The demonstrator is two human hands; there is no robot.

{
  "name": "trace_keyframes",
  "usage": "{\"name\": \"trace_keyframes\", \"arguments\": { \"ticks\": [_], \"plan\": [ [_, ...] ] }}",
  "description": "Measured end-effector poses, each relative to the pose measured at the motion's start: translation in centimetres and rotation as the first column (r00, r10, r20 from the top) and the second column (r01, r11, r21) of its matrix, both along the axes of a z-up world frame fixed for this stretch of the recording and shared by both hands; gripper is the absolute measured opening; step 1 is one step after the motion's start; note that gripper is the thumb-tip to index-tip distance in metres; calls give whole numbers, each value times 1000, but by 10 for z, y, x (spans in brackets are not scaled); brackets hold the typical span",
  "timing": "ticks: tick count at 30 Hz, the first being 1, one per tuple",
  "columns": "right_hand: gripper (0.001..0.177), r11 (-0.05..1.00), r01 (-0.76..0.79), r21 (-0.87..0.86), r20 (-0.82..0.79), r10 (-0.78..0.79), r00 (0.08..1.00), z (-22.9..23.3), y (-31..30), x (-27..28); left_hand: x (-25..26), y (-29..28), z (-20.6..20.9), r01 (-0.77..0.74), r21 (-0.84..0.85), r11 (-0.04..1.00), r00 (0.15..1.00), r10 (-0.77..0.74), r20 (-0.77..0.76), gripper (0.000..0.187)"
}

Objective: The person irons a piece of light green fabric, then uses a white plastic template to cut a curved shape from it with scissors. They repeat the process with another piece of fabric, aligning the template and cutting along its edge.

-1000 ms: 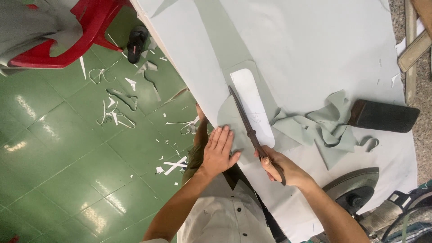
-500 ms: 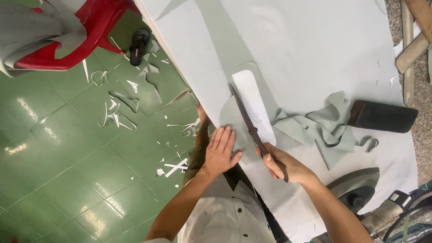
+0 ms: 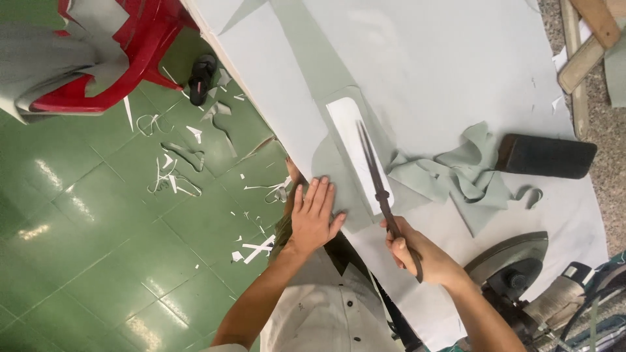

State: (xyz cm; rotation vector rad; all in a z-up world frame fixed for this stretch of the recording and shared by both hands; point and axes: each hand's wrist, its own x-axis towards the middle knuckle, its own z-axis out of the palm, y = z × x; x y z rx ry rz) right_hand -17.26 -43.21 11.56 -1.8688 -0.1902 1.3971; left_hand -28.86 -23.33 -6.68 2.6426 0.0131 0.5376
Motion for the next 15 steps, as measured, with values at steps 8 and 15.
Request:
{"name": "trace_keyframes", "arguments": {
  "ticks": [8,15],
  "plan": [
    [84,984,165,-69,-164,-174,971,16,-105,-78,4,4,36,37,150,988,996,-25,-81,63],
    [83,990,16,-143,-193,-44,980,22,-123,-81,10,-54,57,209,137,968,968,-185,-170,74]
  ]
}}
